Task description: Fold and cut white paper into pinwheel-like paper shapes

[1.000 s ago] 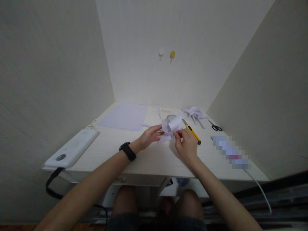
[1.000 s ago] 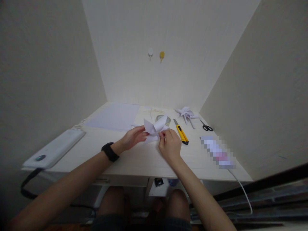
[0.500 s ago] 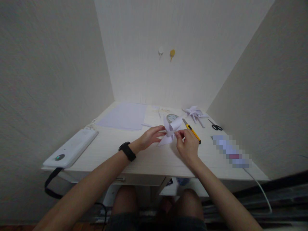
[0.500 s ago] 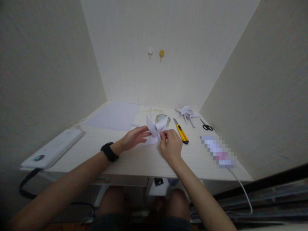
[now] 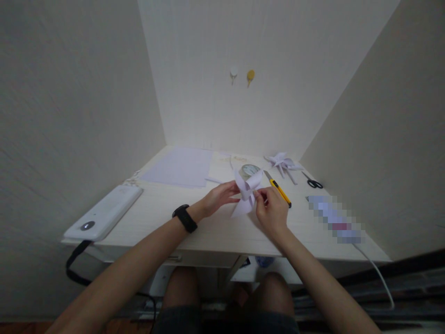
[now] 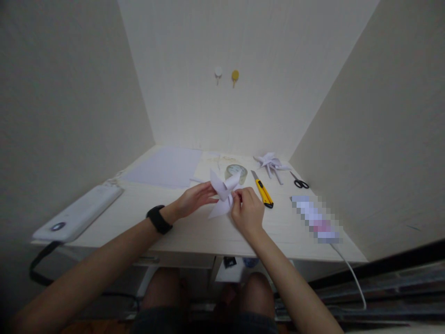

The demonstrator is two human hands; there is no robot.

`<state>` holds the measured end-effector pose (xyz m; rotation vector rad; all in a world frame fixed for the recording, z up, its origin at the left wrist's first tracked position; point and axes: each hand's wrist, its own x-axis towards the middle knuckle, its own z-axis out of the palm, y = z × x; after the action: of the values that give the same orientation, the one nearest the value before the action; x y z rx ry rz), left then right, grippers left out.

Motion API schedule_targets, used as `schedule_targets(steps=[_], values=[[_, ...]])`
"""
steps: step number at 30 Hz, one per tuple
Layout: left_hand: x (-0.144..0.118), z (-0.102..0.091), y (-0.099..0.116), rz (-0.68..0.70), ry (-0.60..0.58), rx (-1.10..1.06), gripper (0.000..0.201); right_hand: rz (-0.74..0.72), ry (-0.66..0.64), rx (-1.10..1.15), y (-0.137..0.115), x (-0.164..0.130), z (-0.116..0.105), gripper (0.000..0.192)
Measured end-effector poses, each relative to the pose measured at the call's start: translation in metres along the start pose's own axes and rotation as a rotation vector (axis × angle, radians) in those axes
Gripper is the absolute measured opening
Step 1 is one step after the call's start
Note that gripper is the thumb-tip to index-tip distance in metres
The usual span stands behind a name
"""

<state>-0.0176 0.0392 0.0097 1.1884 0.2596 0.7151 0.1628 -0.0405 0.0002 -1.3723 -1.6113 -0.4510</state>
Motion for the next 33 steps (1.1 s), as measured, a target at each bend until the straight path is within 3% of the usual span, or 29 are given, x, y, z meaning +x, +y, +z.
schedule_targets(steps=[25,30,33], values=[[-0.004,0.002,0.003,-0.066,-0.059,-0.036,0.043,-0.002,0.075,0.017,0.005,-0.002,-0.001,0.013],[-0.005,0.006,0.006,-0.008,-0.112,0.022,0.033,0.011,0.061,0.001,0.005,-0.002,0.000,0.014],[-0.006,0.011,0.007,0.061,-0.135,0.132,0.040,0.010,0.061,-0.002,0.004,-0.002,0.000,0.014]])
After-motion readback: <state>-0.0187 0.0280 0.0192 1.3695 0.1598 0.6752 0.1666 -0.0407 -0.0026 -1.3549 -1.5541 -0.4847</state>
